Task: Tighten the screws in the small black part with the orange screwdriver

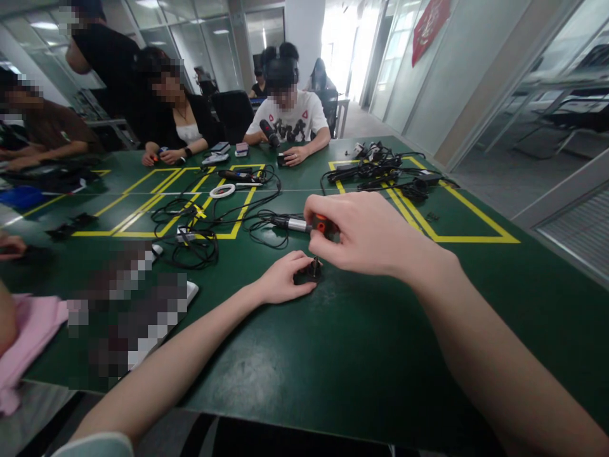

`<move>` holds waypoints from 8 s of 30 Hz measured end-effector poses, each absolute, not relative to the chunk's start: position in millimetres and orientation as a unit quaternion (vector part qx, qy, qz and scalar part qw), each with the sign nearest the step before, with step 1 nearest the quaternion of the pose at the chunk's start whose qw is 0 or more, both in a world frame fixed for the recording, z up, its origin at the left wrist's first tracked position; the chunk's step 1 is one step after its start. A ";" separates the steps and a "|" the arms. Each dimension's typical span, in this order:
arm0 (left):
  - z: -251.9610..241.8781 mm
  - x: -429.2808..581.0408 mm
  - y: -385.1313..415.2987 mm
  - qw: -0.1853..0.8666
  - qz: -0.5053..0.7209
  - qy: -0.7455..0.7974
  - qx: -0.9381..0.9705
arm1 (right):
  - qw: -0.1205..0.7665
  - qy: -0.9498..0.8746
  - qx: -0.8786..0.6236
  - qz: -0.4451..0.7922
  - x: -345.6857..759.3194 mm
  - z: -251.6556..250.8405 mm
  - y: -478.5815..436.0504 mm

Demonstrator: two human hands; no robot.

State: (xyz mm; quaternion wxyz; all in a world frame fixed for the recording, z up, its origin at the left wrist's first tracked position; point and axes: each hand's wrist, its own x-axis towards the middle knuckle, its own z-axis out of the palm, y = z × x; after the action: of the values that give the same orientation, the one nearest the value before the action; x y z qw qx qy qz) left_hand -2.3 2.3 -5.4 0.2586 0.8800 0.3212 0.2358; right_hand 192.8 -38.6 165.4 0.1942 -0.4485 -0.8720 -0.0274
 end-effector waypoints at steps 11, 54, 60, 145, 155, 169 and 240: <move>-6.1 -0.2 3.2 0.266 0.236 0.312 0.881 | 0.174 -0.865 -0.465 -0.072 195.4 164.0 -41.0; -4.0 -0.7 3.0 0.272 0.232 0.320 0.877 | 0.221 -0.829 -0.513 -0.037 190.2 158.0 -34.5; -3.6 -0.3 2.8 0.272 0.231 0.313 0.880 | 0.244 -0.832 -0.498 -0.027 190.0 158.0 -35.2; -5.8 -0.4 4.0 0.268 0.237 0.312 0.880 | 0.268 -0.804 -0.530 -0.032 185.4 150.7 -31.8; -5.9 -0.6 4.6 0.267 0.233 0.312 0.881 | 0.265 -0.807 -0.527 -0.013 183.5 152.0 -32.8; -3.6 -0.4 3.3 0.266 0.228 0.318 0.881 | 0.264 -0.806 -0.527 -0.046 184.3 150.9 -31.8; -3.3 -1.2 2.7 0.272 0.237 0.308 0.881 | 0.421 -0.597 -0.091 0.677 182.1 119.3 -1.3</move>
State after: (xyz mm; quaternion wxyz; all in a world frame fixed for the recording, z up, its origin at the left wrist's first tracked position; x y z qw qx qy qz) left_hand -1.2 2.7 -3.3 0.2716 0.8806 0.3078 0.2366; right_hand 182.1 -1.3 119.3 0.4214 -0.0906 -0.5968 0.6768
